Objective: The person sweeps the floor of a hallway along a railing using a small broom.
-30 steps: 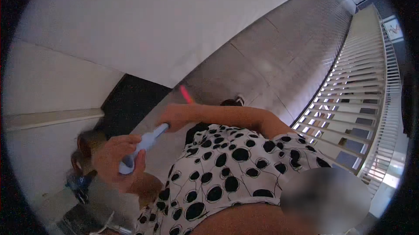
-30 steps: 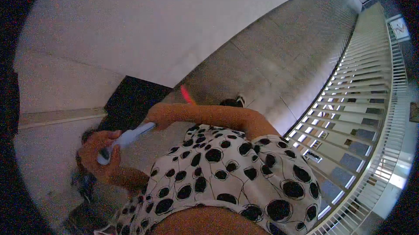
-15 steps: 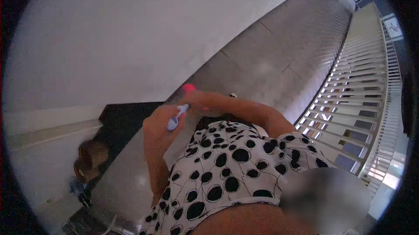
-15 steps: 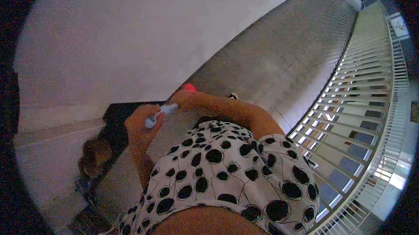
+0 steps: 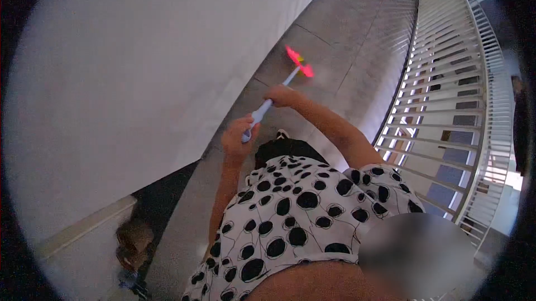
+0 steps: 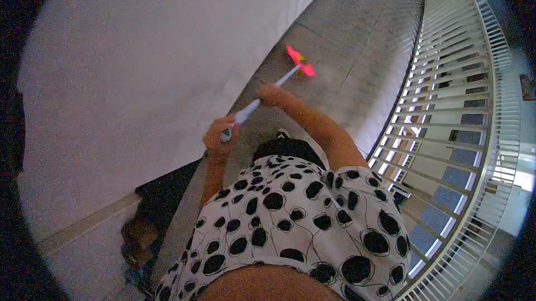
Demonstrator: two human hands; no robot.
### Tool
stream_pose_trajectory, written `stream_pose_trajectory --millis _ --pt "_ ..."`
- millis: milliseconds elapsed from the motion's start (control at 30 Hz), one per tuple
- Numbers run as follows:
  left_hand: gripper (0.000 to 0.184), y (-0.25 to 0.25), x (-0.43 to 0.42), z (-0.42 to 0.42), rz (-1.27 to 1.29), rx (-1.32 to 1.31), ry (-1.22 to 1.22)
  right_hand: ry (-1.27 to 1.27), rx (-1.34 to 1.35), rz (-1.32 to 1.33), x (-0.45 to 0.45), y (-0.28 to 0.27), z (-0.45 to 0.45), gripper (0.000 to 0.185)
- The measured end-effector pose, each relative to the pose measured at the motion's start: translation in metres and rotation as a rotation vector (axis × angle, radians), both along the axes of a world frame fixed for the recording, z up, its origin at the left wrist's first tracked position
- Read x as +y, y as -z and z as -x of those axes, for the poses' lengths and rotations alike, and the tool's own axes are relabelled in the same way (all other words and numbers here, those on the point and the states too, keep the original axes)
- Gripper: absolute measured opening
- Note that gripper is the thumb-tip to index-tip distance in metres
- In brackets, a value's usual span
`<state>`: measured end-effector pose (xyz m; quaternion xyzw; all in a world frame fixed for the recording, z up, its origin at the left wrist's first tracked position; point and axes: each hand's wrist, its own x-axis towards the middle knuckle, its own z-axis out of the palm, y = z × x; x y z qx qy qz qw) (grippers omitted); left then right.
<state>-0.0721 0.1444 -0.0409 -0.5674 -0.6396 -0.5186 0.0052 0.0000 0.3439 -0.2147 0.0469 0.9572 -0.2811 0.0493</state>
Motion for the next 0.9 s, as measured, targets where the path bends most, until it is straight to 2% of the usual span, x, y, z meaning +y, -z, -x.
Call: stream_pose_trajectory --millis 100,167,233,333,400,500,567,600,667,733,800,867,900 --pt "0.019 -0.045 -0.017 0.016 0.106 0.052 -0.045 -0.058 0.175 -0.056 -0.017 -0.039 0.016 0.026" --pt "0.020 -0.100 -0.023 0.025 0.126 0.124 -0.071 -0.114 0.081 0.068 -0.035 -0.112 0.029 0.029" --pt "0.022 -0.152 -0.024 0.030 0.111 0.210 -0.117 -0.149 0.190 0.156 -0.054 -0.147 0.038 0.028" --pt "0.021 -0.183 -0.024 0.029 0.149 0.251 -0.135 -0.175 0.274 0.260 -0.082 -0.160 0.046 0.027" --pt "0.021 -0.189 -0.023 0.023 0.250 0.306 -0.131 -0.188 0.296 0.308 -0.093 -0.141 0.043 0.027" --pt "0.021 -0.169 -0.023 0.013 0.240 0.196 -0.063 -0.221 0.335 0.400 -0.093 -0.124 0.031 0.026" --pt "0.021 -0.148 -0.020 0.005 0.236 0.142 -0.026 -0.205 0.160 0.334 -0.078 -0.133 0.012 0.026" --pt "0.021 -0.133 -0.017 0.000 0.208 0.098 -0.046 -0.200 0.164 0.336 -0.070 -0.125 0.005 0.026" --pt "0.020 -0.095 -0.011 -0.013 0.183 0.058 -0.061 -0.116 0.051 0.134 -0.048 -0.095 -0.009 0.024" --pt "0.019 -0.052 0.002 -0.025 0.178 -0.052 -0.017 0.055 -0.050 0.126 -0.026 -0.070 -0.031 0.022" --pt "0.019 -0.034 0.015 -0.045 0.235 -0.096 0.022 0.177 -0.032 0.042 -0.010 -0.030 -0.054 0.020" --pt "0.019 -0.032 0.027 -0.058 0.295 -0.137 0.060 0.299 -0.019 -0.042 0.000 -0.018 -0.071 0.019" --pt "0.017 -0.037 0.033 -0.064 0.244 -0.269 0.105 0.365 0.019 -0.048 0.003 -0.022 -0.078 0.018"
